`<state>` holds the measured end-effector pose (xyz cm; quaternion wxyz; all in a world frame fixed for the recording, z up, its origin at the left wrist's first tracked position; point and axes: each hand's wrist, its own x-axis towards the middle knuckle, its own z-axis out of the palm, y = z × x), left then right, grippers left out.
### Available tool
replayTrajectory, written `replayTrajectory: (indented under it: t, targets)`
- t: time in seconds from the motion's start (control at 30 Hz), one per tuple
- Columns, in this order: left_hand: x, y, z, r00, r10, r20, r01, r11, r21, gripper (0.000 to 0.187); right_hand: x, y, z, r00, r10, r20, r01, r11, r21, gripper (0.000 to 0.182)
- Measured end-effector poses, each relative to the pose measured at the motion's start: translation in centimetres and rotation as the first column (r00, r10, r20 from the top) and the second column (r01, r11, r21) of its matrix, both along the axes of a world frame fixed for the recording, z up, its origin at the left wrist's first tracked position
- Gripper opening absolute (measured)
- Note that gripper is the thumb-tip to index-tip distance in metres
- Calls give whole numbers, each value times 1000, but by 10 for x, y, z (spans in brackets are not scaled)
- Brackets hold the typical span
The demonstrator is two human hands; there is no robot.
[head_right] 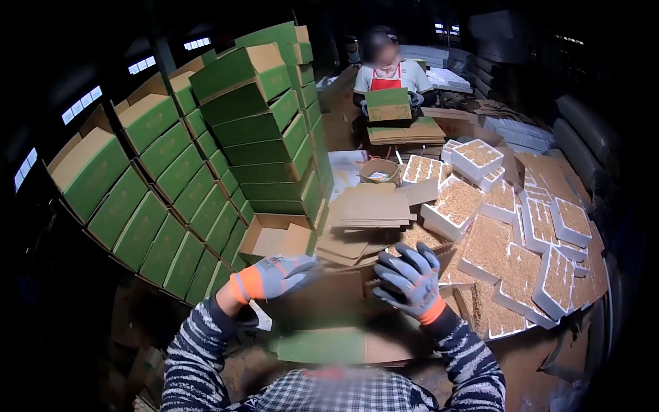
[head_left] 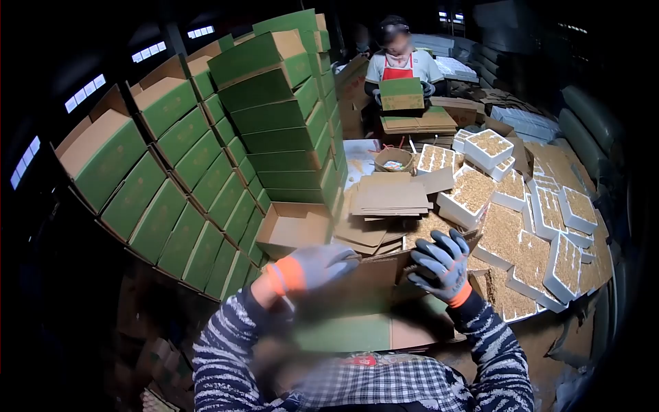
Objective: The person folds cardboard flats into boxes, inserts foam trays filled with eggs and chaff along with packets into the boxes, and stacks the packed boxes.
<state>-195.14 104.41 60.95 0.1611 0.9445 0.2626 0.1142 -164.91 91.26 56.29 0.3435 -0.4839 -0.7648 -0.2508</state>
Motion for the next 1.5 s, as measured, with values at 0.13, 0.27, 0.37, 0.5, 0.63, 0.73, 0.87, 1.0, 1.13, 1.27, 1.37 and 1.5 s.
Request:
replayTrajectory:
  t: [0.13, 0.27, 0.37, 0.5, 0.63, 0.73, 0.87, 1.0, 1.13, 1.27, 1.37, 1.5]
  targets:
    - [-6, 15, 28, 966, -84, -244, 57, 992, -113, 45, 9, -32, 21, 940, 303, -160, -308, 951, -11, 15]
    - [8, 44, 6, 986, 154, 65, -145, 981, -126, 37, -9, -30, 39, 689, 528, -496, -564, 821, 90, 18]
    - [48, 13, -28, 698, 218, 683, 144, 891, -431, 28, -37, -13, 3, 825, 422, -375, -557, 720, -415, 25]
    - [53, -14, -36, 904, -376, 202, 352, 924, 148, 29, -44, -34, 65, 979, 76, -187, -133, 940, -315, 26]
    - [52, -14, -52, 945, -297, -139, 293, 955, -52, 40, -47, -64, 96, 910, 293, -294, -409, 515, -753, 62]
    - [42, 1, -66, 950, -252, 186, 300, 900, -317, 40, -27, -28, 30, 924, 352, -152, -282, 356, -891, 63]
    - [-11, 24, -107, 632, 371, 680, 88, 838, -539, 39, 2, -16, 23, 951, 139, -275, -306, 531, -790, 59]
    - [-39, 16, -107, 499, 518, 695, 13, 797, -603, 56, -3, -17, 4, 711, -41, -702, -369, 828, -422, 37]
    - [-24, 3, 14, 796, 300, 525, 63, 822, -566, 76, -76, 18, -68, -26, -149, -988, -544, 832, -111, 64]
    - [12, 22, 4, 967, 200, 158, -36, 720, -693, 74, -94, 18, -191, -68, -530, -845, -943, 311, -119, 61]
    - [27, 7, -40, 922, -257, -288, 103, 883, -458, 67, 1, 14, -170, 255, -643, -722, -959, -70, -276, 34]
    - [12, -1, -46, 929, -300, -215, 102, 768, -633, 40, 159, 62, -212, -200, -453, -869, -650, 725, -228, 32]
